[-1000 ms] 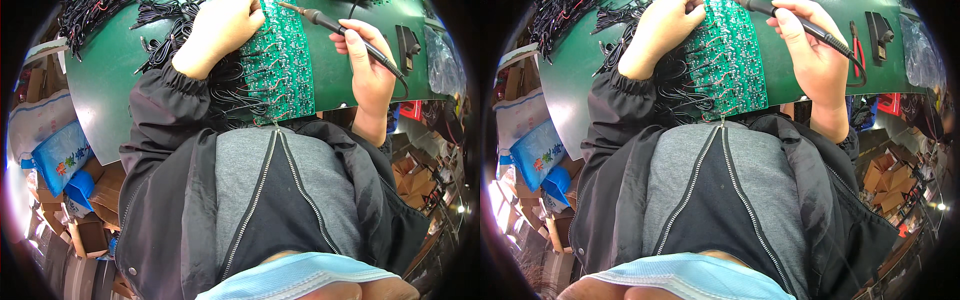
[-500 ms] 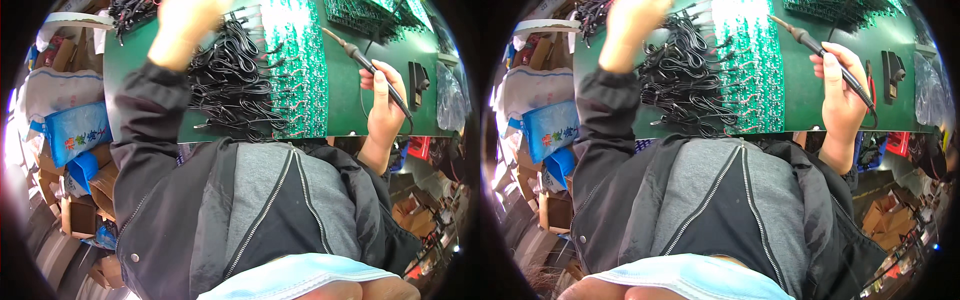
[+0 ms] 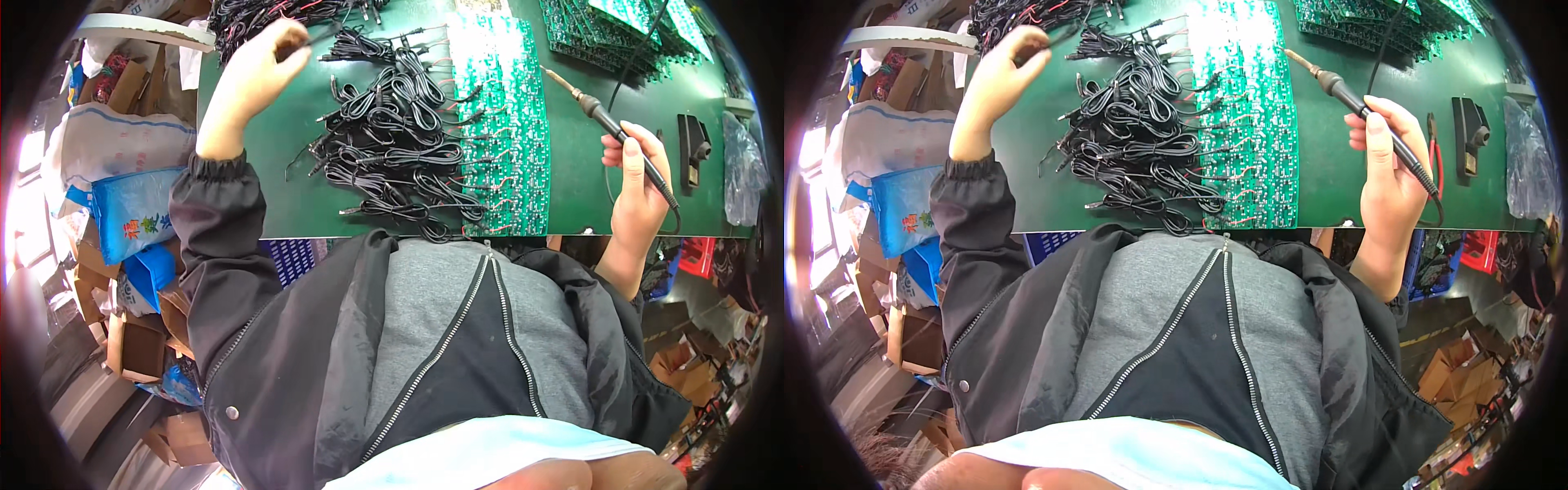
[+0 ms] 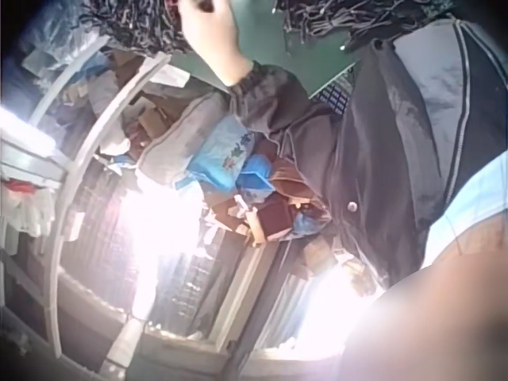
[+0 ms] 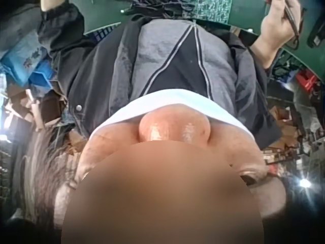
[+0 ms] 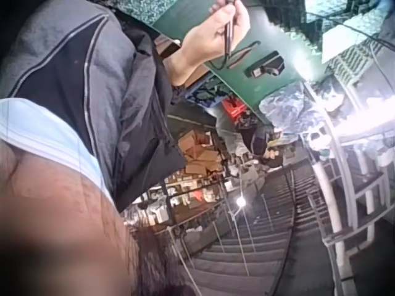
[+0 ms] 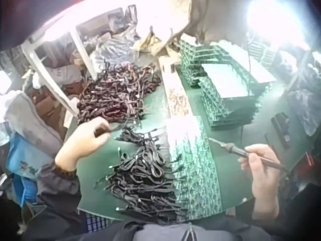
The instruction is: Soldering electronic components onto a printed circuit board.
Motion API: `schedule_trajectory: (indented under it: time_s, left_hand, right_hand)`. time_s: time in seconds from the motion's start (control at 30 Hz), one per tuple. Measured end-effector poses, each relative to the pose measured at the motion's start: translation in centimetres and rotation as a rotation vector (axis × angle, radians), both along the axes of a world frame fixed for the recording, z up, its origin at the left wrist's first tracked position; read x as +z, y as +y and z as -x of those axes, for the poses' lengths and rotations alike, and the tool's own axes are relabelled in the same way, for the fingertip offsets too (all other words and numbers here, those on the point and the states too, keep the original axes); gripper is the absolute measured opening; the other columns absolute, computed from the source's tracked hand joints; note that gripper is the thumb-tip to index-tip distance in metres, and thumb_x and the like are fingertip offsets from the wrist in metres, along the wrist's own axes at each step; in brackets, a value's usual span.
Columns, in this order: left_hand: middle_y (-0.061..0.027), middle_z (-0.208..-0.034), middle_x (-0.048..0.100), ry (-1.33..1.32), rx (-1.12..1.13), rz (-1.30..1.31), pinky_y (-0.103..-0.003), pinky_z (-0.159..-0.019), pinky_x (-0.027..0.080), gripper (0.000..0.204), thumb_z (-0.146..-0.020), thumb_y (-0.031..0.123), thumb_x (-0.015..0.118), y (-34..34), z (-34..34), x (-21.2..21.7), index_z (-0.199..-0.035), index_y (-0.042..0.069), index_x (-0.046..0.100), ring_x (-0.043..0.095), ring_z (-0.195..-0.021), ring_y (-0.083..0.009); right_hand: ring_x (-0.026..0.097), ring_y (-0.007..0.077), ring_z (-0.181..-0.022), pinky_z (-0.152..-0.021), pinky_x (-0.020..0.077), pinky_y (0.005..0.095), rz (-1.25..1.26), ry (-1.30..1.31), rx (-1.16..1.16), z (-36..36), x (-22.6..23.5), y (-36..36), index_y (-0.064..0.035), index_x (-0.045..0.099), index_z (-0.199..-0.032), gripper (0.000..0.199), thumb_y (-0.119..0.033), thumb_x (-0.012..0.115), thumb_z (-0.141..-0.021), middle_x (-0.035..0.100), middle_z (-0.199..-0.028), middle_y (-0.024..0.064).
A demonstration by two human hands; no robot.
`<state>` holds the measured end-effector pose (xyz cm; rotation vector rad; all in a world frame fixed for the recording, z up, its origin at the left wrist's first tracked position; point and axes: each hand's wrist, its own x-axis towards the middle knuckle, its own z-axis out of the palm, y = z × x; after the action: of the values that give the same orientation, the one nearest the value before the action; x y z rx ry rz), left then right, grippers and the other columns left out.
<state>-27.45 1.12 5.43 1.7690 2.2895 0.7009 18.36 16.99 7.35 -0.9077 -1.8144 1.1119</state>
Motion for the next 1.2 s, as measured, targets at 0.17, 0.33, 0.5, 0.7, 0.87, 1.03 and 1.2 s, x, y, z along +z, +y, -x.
schedule_trajectory:
  time_s: [0.17,0.33,0.5,0.7,0.87,1.03,1.2]
  left_hand:
    - [-0.0074,-0.126,0.069,-0.163,0.124,0.094,-0.032,-0.095,0.052,0.036,-0.095,0.035,0.072,1.4,3.6,-0.7,-0.12,0.008,0.071,0.065,-0.115,-0.0202]
    - [-0.0187,-0.112,0.074,-0.32,0.206,0.208,-0.04,-0.086,0.055,0.037,-0.099,0.032,0.06,5.6,1.2,-3.9,-0.112,0.0,0.074,0.072,-0.096,-0.0302]
    - [-0.0146,-0.113,0.07,-0.163,-0.175,-0.021,-0.041,-0.095,0.052,0.029,-0.09,0.015,0.072,3.0,-3.5,-0.7,-0.117,0.005,0.073,0.067,-0.101,-0.0332]
    - [-0.0078,-0.108,0.071,0.324,-0.44,-0.203,-0.035,-0.089,0.055,0.022,-0.091,0.021,0.076,5.2,-7.5,-3.8,-0.11,0.01,0.075,0.069,-0.1,-0.0273]
    - [-0.0101,-0.105,0.071,0.151,-0.331,-0.388,-0.034,-0.086,0.055,0.021,-0.091,0.01,0.073,4.4,-6.3,-4.3,-0.112,0.007,0.073,0.069,-0.095,-0.028]
    - [-0.0002,-0.083,0.063,0.574,-0.138,-0.59,-0.027,-0.061,0.048,0.02,-0.102,0.023,0.061,7.3,1.9,-6.8,-0.103,0.005,0.068,0.06,-0.067,-0.0088]
    - [-0.0202,-0.089,0.072,-0.109,0.5,-0.117,-0.038,-0.079,0.053,0.047,-0.098,0.047,0.066,10.2,0.7,-6.9,-0.085,0.001,0.068,0.07,-0.086,-0.0299]
  right_hand:
    - [0.067,0.0127,-0.086,-0.079,0.0551,0.0261,0.016,0.014,0.044,1.4,0.2,-0.4,0.0039,0.066,-0.121,0.025,-0.014,0.061,-0.105,0.074,-0.1,0.0119]
    - [0.069,0.0143,-0.086,-0.078,0.0564,0.0268,-0.008,0.071,0.065,2.0,0.6,-0.8,0.0056,0.066,-0.12,0.023,-0.011,0.062,-0.104,0.074,-0.099,0.0135]
    - [0.068,0.0134,-0.083,-0.077,0.0562,0.0269,-0.003,0.039,-0.03,-0.3,-0.3,-0.2,0.0052,0.067,-0.12,0.024,-0.012,0.061,-0.104,0.074,-0.098,0.0133]
    - [0.068,0.0138,-0.083,-0.078,0.0558,0.0268,0.023,0.145,0.056,1.9,0.1,-0.3,0.0046,0.067,-0.118,0.024,-0.014,0.062,-0.104,0.074,-0.097,0.0132]
    - [0.067,0.0126,-0.084,-0.077,0.0552,0.0261,0.057,0.1,0.0,-0.5,-0.8,0.8,0.0039,0.067,-0.12,0.024,-0.013,0.062,-0.104,0.074,-0.099,0.0122]
    - [0.067,0.0128,-0.084,-0.077,0.0554,0.0259,0.079,0.121,-0.022,-0.4,-0.3,0.9,0.004,0.066,-0.121,0.024,-0.012,0.061,-0.105,0.074,-0.099,0.0131]
    - [0.069,0.0138,-0.084,-0.076,0.0558,0.0265,0.06,0.114,0.029,0.7,-0.4,0.7,0.0042,0.066,-0.12,0.023,-0.012,0.061,-0.105,0.074,-0.099,0.0135]
